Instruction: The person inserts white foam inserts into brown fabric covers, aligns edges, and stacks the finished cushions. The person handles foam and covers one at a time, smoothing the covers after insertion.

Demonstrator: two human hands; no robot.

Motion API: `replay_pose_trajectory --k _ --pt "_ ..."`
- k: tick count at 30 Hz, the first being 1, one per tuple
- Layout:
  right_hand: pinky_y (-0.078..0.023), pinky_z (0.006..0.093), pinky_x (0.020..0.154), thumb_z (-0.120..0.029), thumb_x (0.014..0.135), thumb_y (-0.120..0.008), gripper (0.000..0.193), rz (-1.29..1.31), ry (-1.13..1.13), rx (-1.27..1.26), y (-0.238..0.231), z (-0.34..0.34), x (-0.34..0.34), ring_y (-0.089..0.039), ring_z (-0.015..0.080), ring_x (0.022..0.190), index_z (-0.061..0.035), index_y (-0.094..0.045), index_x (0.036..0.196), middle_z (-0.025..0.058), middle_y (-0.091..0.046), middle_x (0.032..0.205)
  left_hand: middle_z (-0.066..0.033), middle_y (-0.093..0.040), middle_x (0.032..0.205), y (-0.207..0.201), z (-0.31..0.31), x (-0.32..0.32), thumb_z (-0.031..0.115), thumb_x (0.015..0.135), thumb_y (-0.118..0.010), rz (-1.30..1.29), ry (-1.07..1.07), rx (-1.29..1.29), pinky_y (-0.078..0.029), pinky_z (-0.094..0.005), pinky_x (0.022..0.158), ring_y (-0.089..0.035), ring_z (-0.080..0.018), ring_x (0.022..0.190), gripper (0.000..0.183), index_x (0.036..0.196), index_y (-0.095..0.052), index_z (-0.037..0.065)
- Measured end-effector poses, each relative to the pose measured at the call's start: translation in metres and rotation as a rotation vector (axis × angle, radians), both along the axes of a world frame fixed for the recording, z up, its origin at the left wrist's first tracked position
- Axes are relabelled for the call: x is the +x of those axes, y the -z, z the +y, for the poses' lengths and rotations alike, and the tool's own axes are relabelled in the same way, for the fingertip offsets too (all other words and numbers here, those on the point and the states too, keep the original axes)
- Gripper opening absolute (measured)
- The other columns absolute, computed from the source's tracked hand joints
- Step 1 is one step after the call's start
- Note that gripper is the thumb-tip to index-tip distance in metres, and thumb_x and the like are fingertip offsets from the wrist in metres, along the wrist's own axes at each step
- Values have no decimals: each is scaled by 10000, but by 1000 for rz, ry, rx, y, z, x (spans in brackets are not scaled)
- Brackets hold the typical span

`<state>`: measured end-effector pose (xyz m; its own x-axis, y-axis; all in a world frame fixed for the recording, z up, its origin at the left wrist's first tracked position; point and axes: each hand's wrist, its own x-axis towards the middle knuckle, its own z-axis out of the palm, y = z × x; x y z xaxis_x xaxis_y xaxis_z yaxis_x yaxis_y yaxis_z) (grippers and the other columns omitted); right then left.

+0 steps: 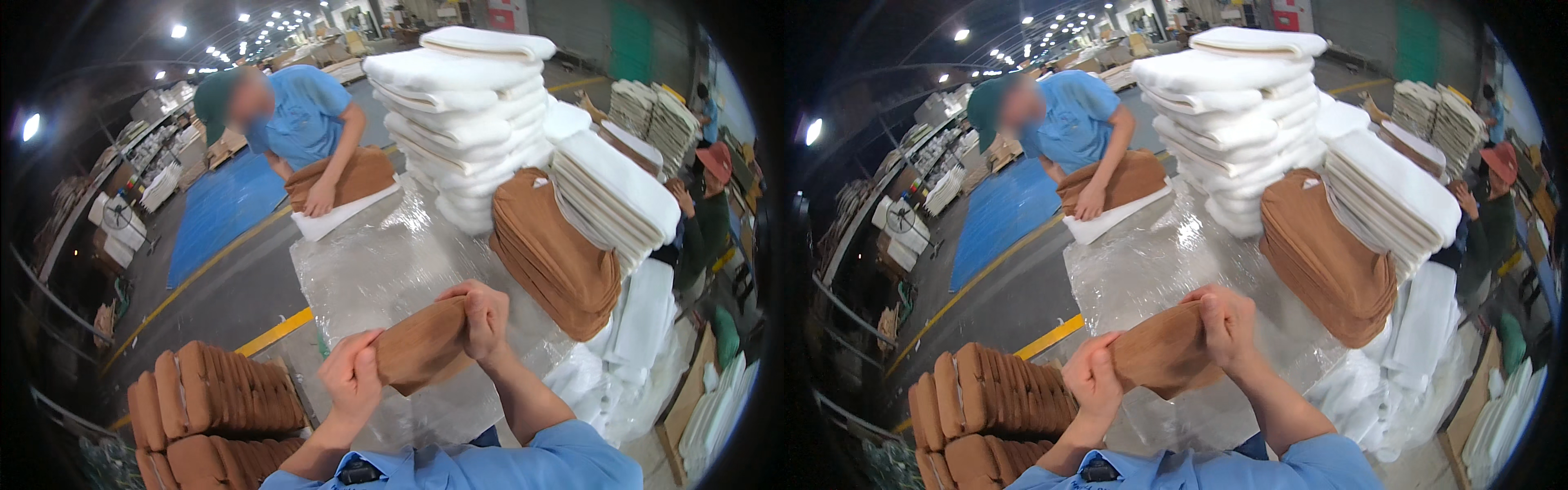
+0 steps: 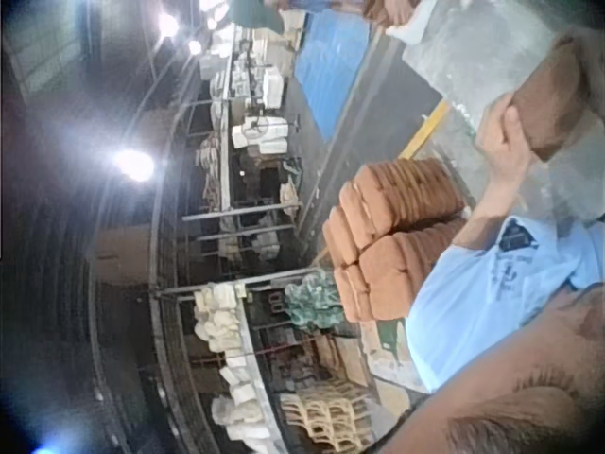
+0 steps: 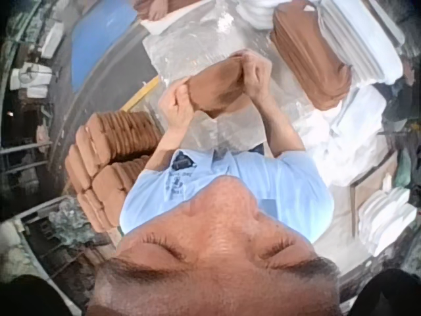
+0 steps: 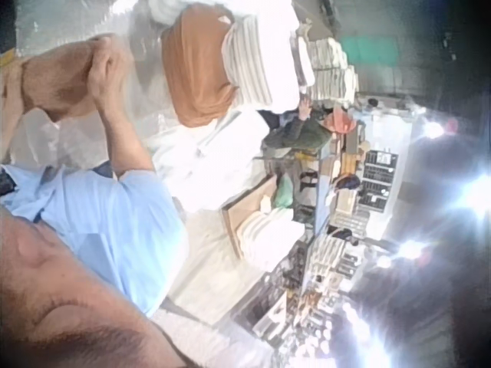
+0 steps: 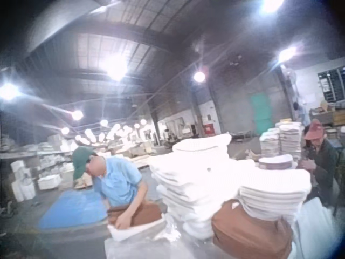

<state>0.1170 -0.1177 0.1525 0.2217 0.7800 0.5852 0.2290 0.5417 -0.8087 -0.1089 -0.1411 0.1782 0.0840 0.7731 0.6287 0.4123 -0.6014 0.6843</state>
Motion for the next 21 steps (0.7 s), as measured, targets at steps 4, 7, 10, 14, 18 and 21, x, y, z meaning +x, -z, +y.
replay_pose_trajectory --k 4,7,10,14,18,21 --pt "-536 369 681 -438 1127 -311 660 -55 92 77 54 9 -8 -684 301 702 0 -731 865 146 -718 800 -201 -780 1005 24 -8 -24 349 1134 -455 14 -62 78 -581 -395 850 -751 -301 906 501 1060 -745 -53" --pt "-539 394 675 -421 1099 -343 614 -60 127 31 92 6 -17 -677 336 691 -17 -721 832 150 -700 773 -227 -773 1012 51 -22 -49 377 1141 -434 -136 -82 84 -583 -416 850 -752 -330 920 529 1054 -722 -59" --pt "-537 420 677 -391 1066 -379 552 -69 175 -15 140 3 -20 -675 351 697 -32 -712 812 151 -689 759 -274 -752 1015 61 -42 -70 442 1147 -354 -226 -128 -9 -599 -468 893 -745 -366 971 617 1067 -662 -86" --pt "-519 488 699 -330 1036 -454 445 -59 177 -101 191 -7 -13 -647 417 729 -34 -690 802 187 -651 756 -290 -728 1026 81 -67 -98 459 1158 -266 -441 -191 -122 -615 -513 922 -742 -386 1003 663 1069 -646 -78" --pt "-522 490 712 -357 1044 -415 482 0 179 -242 227 -19 0 -650 439 751 -38 -675 793 197 -666 786 -281 -726 1006 104 -89 -120 453 1160 -245 -560 -145 -61 -610 -526 939 -743 -394 997 673 1068 -660 -67" --pt "-551 431 796 -396 1050 -387 545 17 123 -413 229 -35 11 -704 364 812 -33 -740 847 174 -726 839 -267 -725 1014 112 -95 -133 457 1159 -239 -562 -93 -52 -605 -528 958 -739 -390 1015 688 1047 -674 -64"
